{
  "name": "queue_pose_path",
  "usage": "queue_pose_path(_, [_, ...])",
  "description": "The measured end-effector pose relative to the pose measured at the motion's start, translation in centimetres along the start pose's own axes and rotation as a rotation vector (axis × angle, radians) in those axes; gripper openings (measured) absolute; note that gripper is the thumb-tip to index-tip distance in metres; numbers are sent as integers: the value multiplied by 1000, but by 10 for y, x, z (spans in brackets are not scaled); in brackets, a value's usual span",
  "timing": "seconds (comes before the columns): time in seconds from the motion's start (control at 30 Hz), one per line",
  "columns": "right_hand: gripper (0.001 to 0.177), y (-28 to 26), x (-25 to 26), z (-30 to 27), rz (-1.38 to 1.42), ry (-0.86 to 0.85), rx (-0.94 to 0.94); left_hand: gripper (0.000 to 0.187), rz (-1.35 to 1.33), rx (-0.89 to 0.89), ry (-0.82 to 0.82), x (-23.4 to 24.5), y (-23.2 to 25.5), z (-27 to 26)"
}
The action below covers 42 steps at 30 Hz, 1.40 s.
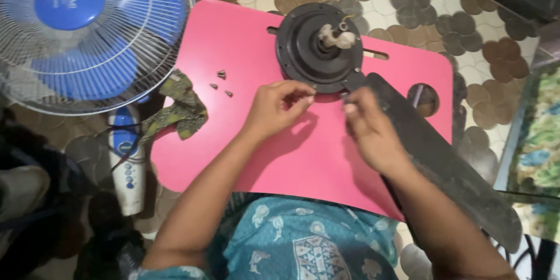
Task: The person attaches a fan blade to the motor housing on a pink table using a screwdriver and screws. They align the blade, insert screws, and tighten them to secure the blade to the motor.
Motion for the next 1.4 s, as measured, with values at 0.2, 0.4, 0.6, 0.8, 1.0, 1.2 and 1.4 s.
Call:
queue_pose_path(0.2, [12, -11, 75, -18, -162, 299, 26, 13, 285, -321, 248, -58, 18, 32])
queue_pose_path(0.4, [10, -27, 85, -26, -548, 329, 214, 11, 614, -370, 189, -85, 23, 40])
queue_pose_path(0.6, [49, -19, 85, -15, -859, 280, 342, 20, 792, -413, 119, -91, 30, 43])
queue_pose_path(0.8, [65, 0, 74, -4, -1129, 172, 350, 5, 849, -366, 72, -95, 28, 49])
queue_pose_path(1.0, [57, 7, 72, 0, -1143, 161, 387, 10, 934, -450, 130, -100, 27, 47])
queue_pose_path(1.2, [57, 10, 65, -2, -1118, 105, 315, 15, 999, -446, 145, -106, 23, 49])
queue_pose_path(1.4, [61, 16, 33, -21, -984, 36, 226, 19, 951, -446, 53, -104, 21, 57])
Point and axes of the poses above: each hand's wrist, its own z-axis towards the middle knuckle, its own x-axis out of the back of the hand, y = z × x, the point moved 5 cm from there along z, towards the middle knuckle, and after that the axes turned 6 degrees about z, right-handed, at the moved point
